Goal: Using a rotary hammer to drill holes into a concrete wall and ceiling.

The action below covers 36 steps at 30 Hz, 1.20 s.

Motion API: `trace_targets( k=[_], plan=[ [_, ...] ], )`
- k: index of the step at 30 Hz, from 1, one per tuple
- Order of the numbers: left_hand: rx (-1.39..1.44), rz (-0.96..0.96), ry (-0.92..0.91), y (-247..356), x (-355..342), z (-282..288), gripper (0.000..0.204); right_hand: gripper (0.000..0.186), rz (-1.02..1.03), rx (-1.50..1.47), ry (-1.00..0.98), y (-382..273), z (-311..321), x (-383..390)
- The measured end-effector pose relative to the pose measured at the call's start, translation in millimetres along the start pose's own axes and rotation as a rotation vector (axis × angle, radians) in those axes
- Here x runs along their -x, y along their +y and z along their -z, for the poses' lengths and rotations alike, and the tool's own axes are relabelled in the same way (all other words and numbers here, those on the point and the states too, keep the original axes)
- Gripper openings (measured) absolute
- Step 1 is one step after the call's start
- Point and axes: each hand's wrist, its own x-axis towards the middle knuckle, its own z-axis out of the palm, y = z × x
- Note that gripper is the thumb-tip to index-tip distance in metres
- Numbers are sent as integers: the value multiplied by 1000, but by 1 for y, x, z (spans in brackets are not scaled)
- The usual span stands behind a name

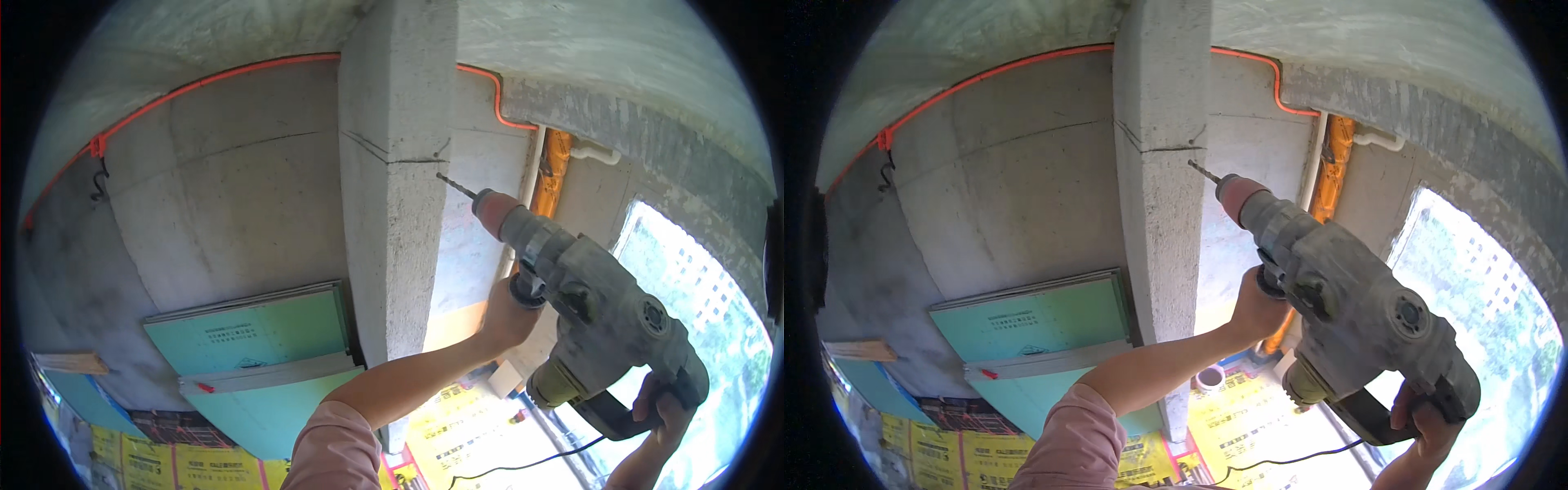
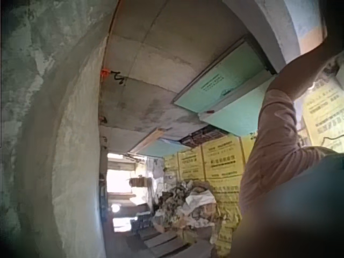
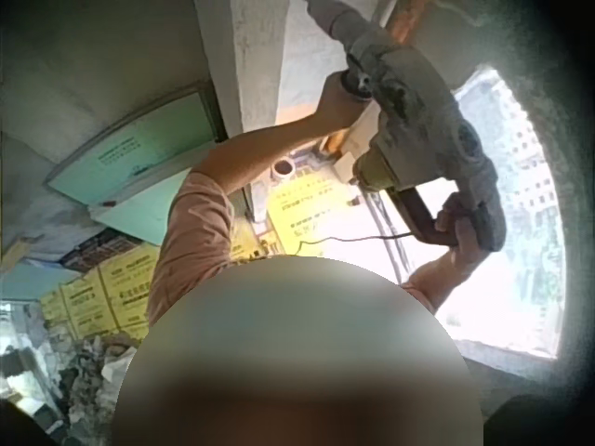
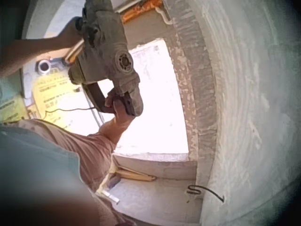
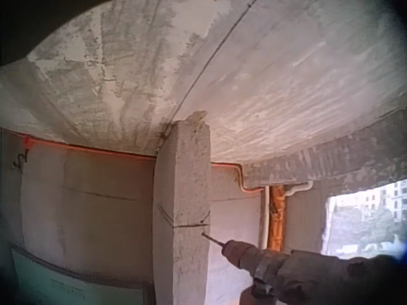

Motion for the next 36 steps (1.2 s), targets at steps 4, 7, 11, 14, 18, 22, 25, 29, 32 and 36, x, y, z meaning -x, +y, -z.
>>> trace_targets(
  k=[4, 7, 11, 14, 18, 22, 25, 29, 32, 36],
  plan=[
    [-68, 6, -10, -22, -7, 1, 13, 58, -100, -71, -49, 37, 15, -7],
    [-182, -72, -8, -28, -20, 7, 11, 39, -183, -320, -1, 65, 18, -20],
    [-332, -93, -4, -28, -36, 16, 13, 33, -224, -420, -106, 92, 22, -45],
    [-339, -64, 54, -31, -49, 20, 10, 30, -233, -461, -160, 105, 22, -60],
    [-154, -22, 137, -31, -58, 23, 2, 26, -254, -498, -203, 113, 20, -75],
    [-461, -85, 116, -24, -57, 23, 12, 26, -240, -502, -215, 111, 19, -81],
    [-375, -21, 133, -19, -58, 21, 17, 33, -256, -471, -182, 105, 18, -79],
    [-422, -30, 129, -17, -62, 20, 16, 40, -223, -415, -177, 102, 17, -85],
    [-431, -11, 152, -15, -67, 15, 15, 37, -209, -392, -154, 99, 22, -99],
    [-475, 12, 241, -8, -70, 1, 22, 31, -191, -436, -195, 91, 40, -130]
  ],
)
